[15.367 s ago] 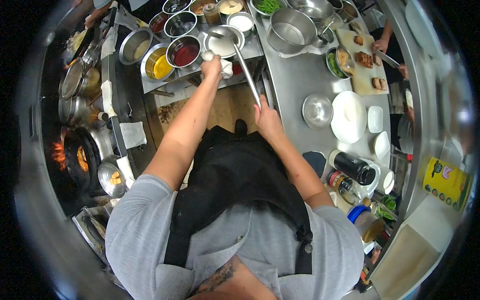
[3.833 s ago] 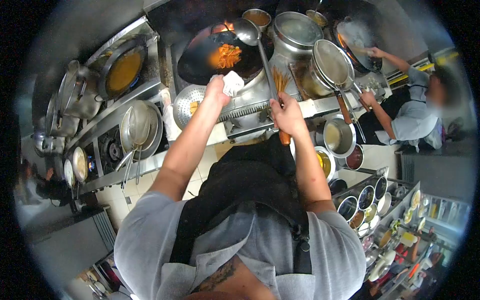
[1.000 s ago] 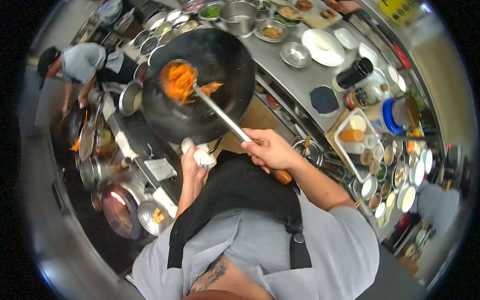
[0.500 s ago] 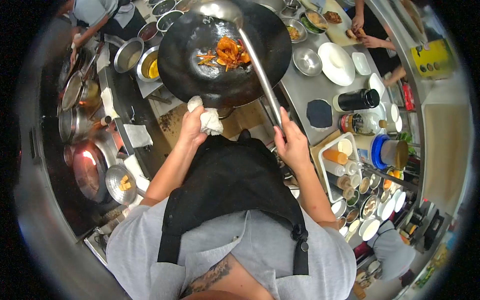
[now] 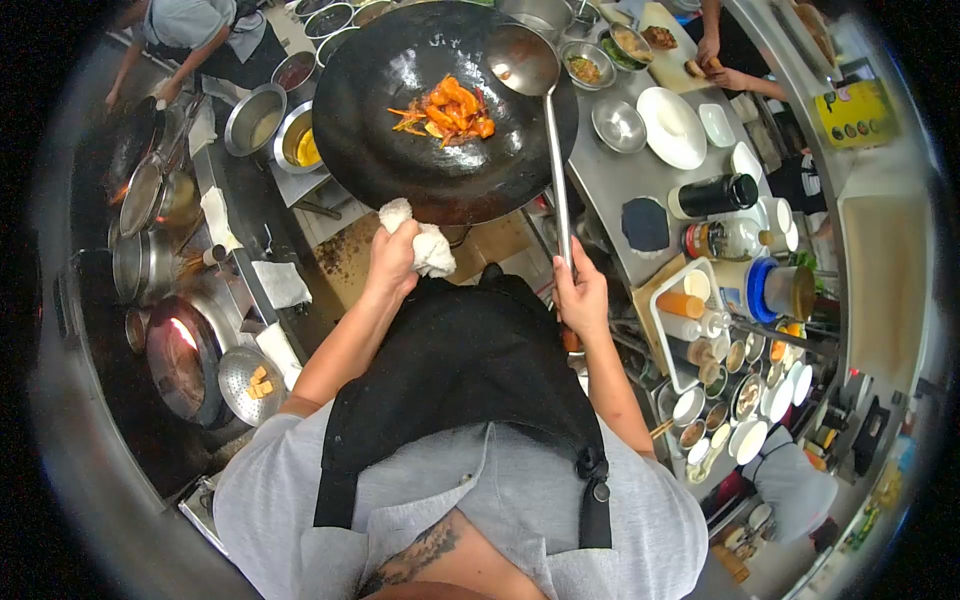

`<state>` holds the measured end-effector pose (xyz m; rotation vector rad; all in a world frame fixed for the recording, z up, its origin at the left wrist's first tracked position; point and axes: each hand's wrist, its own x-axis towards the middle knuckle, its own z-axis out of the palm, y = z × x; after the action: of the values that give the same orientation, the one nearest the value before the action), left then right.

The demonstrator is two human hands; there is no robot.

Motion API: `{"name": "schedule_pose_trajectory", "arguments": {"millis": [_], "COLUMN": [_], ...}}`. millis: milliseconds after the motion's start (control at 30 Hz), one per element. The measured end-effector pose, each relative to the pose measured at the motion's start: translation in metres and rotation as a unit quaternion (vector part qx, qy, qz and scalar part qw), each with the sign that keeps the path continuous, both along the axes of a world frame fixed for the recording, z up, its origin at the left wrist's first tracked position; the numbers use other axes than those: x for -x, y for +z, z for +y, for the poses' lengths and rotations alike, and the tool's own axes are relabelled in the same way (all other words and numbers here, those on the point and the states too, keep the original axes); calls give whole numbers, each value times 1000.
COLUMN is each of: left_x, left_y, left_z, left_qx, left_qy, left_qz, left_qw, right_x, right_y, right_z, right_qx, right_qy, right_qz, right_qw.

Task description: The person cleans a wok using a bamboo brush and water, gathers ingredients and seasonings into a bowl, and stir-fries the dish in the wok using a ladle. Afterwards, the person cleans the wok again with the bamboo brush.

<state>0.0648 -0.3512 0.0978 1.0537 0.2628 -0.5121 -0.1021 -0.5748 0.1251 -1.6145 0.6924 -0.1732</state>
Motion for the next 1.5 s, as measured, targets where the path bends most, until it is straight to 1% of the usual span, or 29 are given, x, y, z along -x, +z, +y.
{"name": "schedule_pose_trajectory", "arguments": {"millis": [33, 67, 100, 167, 200, 267, 300, 367, 433, 500, 533, 700, 767, 833, 900, 933, 967, 1033, 1067, 1133, 1167, 1233, 1300, 1367, 1400, 1433, 1500], "left_x": [-1, -3, -6, -10, -13, -19, -20, -21, -20, -20, -21, -21, -19, -20, -21, -22, -21, -19, -19, -21, -22, -22, -21, -20, -20, -21, -22], "left_y": [-5, -4, -2, -1, -4, -8, -10, -11, -8, 4, 10, 15, 17, 19, 8, 8, 10, 16, 15, 13, 9, 3, 8, 13, 12, 10, 0], "left_z": [7, 11, 13, 17, 21, 24, 27, 32, 32, 31, 29, 26, 24, 23, 23, 22, 21, 17, 16, 14, 14, 11, 7, -2, -6, -9, -11], "left_qx": [7, 6, 2, 0, 3, 7, 2, -3, -3, -9, -14, -18, -20, -28, -31, -30, -33, -48, -52, -47, -52, -67, -72, -72, -87, -103, -111], "left_qy": [-26, -35, -34, -47, -59, -82, -91, -108, -116, -134, -143, -170, -179, -185, -200, -213, -217, -209, -212, -219, -222, -229, -236, -237, -232, -227, -229], "left_qz": [-7, -8, -4, -1, -4, -7, -10, -10, 5, 10, 12, 20, 21, 25, 26, 25, 27, 27, 28, 36, 35, 23, 30, 33, 39, 44, 39], "left_qw": [1000, 999, 999, 999, 998, 997, 996, 994, 993, 991, 990, 985, 984, 982, 979, 976, 975, 976, 975, 974, 973, 971, 969, 968, 968, 968, 966], "right_x": [-1, -4, -7, -11, -10, -10, -9, -7, 1, 4, 5, 34, 37, 48, 61, 62, 62, 63, 63, 60, 59, 58, 49, 40, 37, 35, 32], "right_y": [17, 31, 47, 56, 58, 60, 63, 66, 65, 82, 95, 103, 126, 131, 132, 136, 140, 133, 132, 129, 126, 118, 113, 108, 109, 105, 93], "right_z": [10, 13, 24, 42, 48, 61, 70, 87, 98, 111, 120, 135, 138, 141, 141, 139, 136, 133, 133, 131, 128, 119, 113, 102, 93, 84, 65], "right_qx": [-58, -67, -68, -38, -37, 13, 12, 175, 167, 23, -6, -37, -26, -21, -60, -108, -188, -270, -274, -345, -350, -406, -408, -401, -427, -430, -481], "right_qy": [-5, 28, 21, 35, 23, 13, 3, 20, 12, -5, -22, -37, -24, -28, -29, -41, -63, -82, -86, -99, -101, -86, -91, -38, -53, -52, -42], "right_qz": [7, 17, 45, 50, 49, 70, 71, 85, 101, 123, 145, 122, 196, 195, 179, 180, 165, 140, 140, 113, 111, 92, 85, 61, 59, 54, 37], "right_qw": [998, 997, 996, 997, 998, 997, 997, 981, 981, 992, 989, 991, 980, 980, 982, 977, 966, 949, 948, 926, 925, 905, 905, 913, 901, 900, 875]}}
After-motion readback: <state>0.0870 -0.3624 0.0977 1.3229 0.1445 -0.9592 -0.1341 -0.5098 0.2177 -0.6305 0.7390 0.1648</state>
